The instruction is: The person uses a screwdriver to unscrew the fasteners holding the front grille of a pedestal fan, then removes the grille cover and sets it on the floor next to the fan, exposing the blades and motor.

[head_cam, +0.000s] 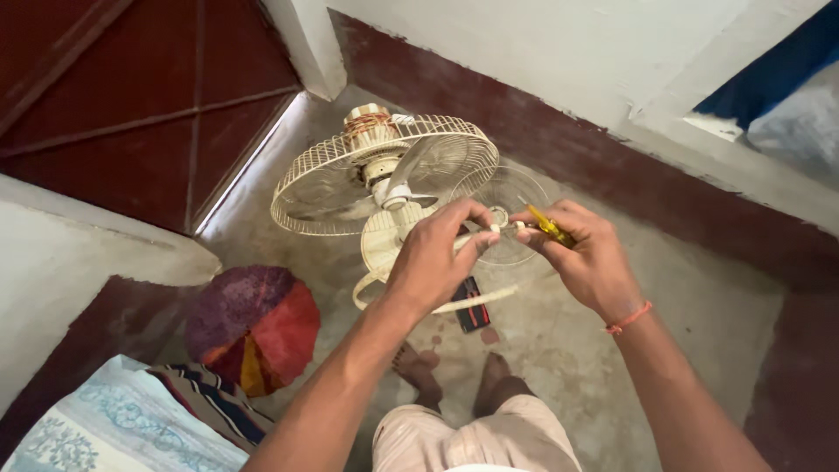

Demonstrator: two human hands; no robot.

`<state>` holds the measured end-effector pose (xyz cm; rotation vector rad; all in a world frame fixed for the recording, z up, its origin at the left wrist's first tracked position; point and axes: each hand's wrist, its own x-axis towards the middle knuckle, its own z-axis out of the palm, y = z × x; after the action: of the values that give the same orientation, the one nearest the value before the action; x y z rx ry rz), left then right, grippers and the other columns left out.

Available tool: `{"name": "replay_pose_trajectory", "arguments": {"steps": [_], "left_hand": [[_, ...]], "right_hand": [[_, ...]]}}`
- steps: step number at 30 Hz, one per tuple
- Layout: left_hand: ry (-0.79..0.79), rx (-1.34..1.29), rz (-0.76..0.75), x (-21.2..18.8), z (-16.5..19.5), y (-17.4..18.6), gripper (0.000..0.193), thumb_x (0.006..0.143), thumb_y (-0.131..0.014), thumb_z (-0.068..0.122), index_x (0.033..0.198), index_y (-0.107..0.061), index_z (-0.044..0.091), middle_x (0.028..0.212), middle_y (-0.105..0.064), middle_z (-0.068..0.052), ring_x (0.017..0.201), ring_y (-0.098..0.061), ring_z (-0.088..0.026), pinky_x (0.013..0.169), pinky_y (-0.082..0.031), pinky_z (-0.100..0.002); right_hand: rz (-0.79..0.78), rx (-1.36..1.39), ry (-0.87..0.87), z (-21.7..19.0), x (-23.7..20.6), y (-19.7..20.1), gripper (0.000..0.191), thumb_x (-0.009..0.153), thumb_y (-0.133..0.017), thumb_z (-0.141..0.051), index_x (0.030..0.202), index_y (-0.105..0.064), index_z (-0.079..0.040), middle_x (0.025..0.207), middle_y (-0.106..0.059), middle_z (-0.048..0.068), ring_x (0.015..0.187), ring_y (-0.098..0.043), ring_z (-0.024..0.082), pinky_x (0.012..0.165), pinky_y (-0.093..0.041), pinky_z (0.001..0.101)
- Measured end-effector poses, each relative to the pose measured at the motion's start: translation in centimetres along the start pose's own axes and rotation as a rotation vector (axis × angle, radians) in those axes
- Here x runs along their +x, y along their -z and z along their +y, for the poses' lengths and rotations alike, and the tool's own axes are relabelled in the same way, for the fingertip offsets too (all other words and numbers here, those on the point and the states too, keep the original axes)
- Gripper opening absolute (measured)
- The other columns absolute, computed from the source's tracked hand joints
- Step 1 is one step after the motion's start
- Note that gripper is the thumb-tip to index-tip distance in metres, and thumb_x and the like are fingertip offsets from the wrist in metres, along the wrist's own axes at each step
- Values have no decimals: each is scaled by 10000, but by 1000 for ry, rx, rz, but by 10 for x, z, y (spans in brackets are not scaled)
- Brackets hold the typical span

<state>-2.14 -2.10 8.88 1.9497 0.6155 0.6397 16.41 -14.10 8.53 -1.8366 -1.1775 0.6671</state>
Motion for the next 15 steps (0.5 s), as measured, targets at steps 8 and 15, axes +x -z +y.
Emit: {"name": "replay_pose_trajectory", "arguments": {"steps": [8,15], "left_hand": [[-6,28,82,-4,37,-45,207,926,-720,175,1081,-653,56,1000,-713,-107,933,-709,-297,801,-534,-392],[-6,103,151,-9,59,-83,224,919,-739,180,1090,-680,47,1032,-732,-120,946,-703,-321,808,-536,-407]], "right_hand": [[54,-11,-22,9,-22,35,258,895,-764,-164,1150,-792,-141,840,-628,11,719,-543,86,624,-452,272],[87,-21,40,22,-42,65,258,889,-771,-147,1146,-790,-139,867,-676,9,721,-571,91,642,-471,267]]}}
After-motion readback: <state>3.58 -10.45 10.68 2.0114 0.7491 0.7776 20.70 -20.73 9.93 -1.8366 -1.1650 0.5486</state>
